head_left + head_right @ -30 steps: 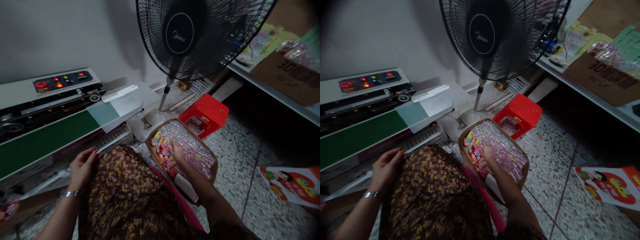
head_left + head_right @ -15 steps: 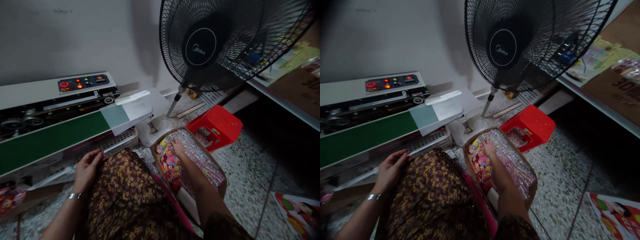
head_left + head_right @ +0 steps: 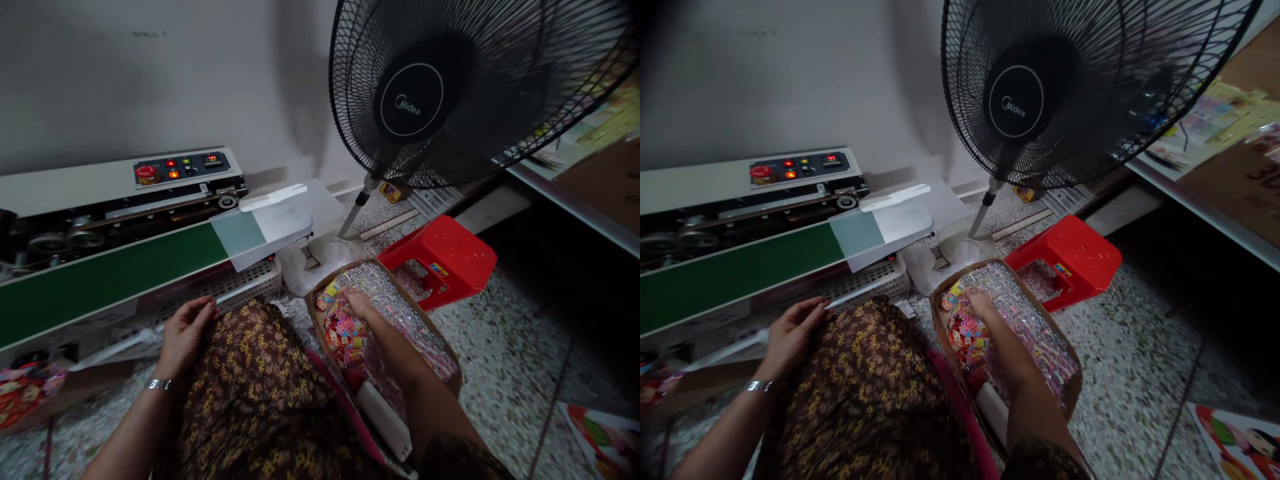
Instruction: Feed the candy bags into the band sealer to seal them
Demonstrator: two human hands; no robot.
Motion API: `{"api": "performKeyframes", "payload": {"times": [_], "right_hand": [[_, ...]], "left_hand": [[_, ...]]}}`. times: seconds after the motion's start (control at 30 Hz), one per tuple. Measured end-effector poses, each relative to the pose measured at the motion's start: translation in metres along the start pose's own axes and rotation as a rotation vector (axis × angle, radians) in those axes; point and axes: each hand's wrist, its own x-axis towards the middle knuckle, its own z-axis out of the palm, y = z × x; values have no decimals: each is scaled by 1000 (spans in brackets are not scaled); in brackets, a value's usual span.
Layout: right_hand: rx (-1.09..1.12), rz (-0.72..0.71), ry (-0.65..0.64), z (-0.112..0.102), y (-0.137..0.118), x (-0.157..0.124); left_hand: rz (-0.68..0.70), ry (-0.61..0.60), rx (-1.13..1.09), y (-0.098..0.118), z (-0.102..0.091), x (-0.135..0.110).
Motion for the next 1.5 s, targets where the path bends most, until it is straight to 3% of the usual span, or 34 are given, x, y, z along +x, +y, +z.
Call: {"api": "performKeyframes", "payload": {"times": [0.3,0.43,0.53,0.63,0.77,0.83,0.93,1.07,1.13,1.23,1.33,1.37,1.5], "right_hand": [[83,-113,-51,1,4,5],[147,-131,12,-22,11,9],[152,-128,93,-57,9,6],[106,-145,168,-107,-2,-5],[65,-388,108,-183,-33,-23],[76,-483,43,-218,-56,-33],[151,-603,-63,-256,-95,-44],[239,-623,-144,-283,-139,-41],[301,-620,-110,-288,-156,-37],[532,-598,154,-278,-181,-41],[868,-497,479,-248,-203,-42],[940,-451,529,-235,-210,-39],[945,-418,455,-186,-244,-21]], "left_hand": [[8,-15,41,0,1,0],[47,-40,105,-1,-3,1],[191,-61,257,4,4,2],[407,-130,359,17,40,2],[530,-423,177,53,122,-15],[521,-541,104,72,152,-29],[414,-708,43,87,167,-39],[208,-921,-80,82,147,-30],[106,-902,-170,80,130,-29],[-12,-698,-337,86,99,-46],[8,-491,-551,97,73,-61],[36,-436,-607,100,66,-61],[190,-227,-750,100,41,-46]]}}
